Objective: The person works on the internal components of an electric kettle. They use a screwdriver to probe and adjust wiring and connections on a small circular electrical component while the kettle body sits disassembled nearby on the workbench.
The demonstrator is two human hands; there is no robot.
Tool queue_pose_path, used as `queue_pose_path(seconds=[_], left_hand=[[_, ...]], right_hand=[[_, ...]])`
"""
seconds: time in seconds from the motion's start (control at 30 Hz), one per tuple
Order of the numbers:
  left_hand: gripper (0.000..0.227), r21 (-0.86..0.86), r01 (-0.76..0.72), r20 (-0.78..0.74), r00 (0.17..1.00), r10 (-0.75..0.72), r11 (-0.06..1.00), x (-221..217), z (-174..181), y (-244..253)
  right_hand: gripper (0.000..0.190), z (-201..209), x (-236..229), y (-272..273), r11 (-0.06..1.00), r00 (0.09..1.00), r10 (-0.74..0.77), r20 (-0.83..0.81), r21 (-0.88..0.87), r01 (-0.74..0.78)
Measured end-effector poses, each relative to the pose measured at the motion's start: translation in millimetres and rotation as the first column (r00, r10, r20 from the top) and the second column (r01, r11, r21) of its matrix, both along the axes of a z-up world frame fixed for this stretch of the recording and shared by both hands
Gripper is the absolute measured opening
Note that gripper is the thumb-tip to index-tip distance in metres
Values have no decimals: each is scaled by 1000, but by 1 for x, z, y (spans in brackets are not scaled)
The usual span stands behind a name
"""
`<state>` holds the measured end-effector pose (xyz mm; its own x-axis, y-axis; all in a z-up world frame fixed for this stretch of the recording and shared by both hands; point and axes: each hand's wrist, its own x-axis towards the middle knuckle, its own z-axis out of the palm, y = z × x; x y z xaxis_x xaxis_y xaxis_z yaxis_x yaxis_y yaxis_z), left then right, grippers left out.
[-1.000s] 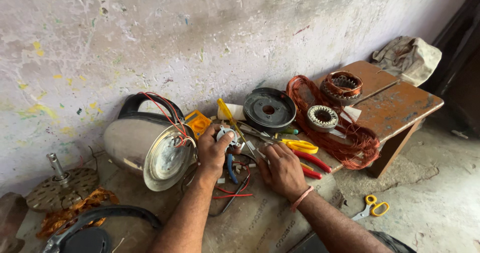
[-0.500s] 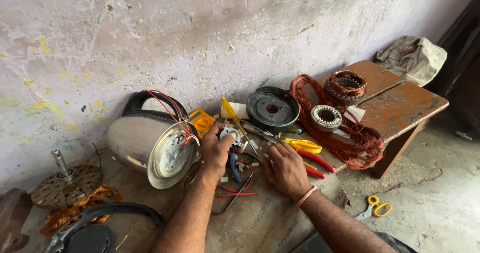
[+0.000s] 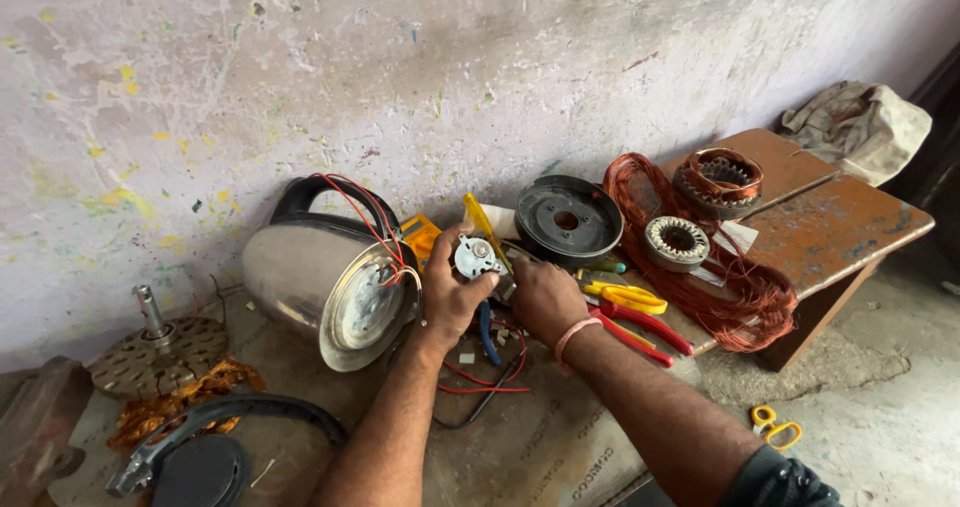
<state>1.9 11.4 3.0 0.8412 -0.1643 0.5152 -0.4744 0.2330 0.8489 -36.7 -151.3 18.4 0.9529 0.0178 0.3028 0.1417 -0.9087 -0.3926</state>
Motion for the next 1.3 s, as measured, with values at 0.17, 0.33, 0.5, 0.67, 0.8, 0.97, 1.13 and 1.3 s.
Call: queue_pose_path(seconds=[0.17,0.33,0.5,0.67,0.8,0.97,1.13,1.3], left_hand=[[70,72,-7,56,998,3,997,-2,2,-1],[60,52,-36,8,999,36,998,1,-5,-5],[50,40,-56,-6,998,56,998,4,-9,-4],[54,103,-131,67,990,124,986,4,-12,-6],[50,154,-186,32,982,183,970,5,-10,-9],[53,227,-247,103,968,229,942,4,-8,-4],[51,221,-227,10,973,231,949,6,-7,-7],[51,243,-151,-195,960,200,958,-2,3,-7]], right_hand=[[27,1,-7,-3,994,986,-33,166,108,15],[21,10,-38,-24,860,890,-121,439,494,-126],[12,29,-40,-51,252,932,-223,287,940,-229],[11,26,-41,-68,-73,839,-178,513,844,-532],[9,23,-34,-72,-338,843,-40,537,786,-517],[32,24,-42,-32,-268,838,460,294,946,-184],[23,49,-52,-23,-493,775,408,483,831,-258],[20,45,-25,-23,27,839,330,433,884,-467]])
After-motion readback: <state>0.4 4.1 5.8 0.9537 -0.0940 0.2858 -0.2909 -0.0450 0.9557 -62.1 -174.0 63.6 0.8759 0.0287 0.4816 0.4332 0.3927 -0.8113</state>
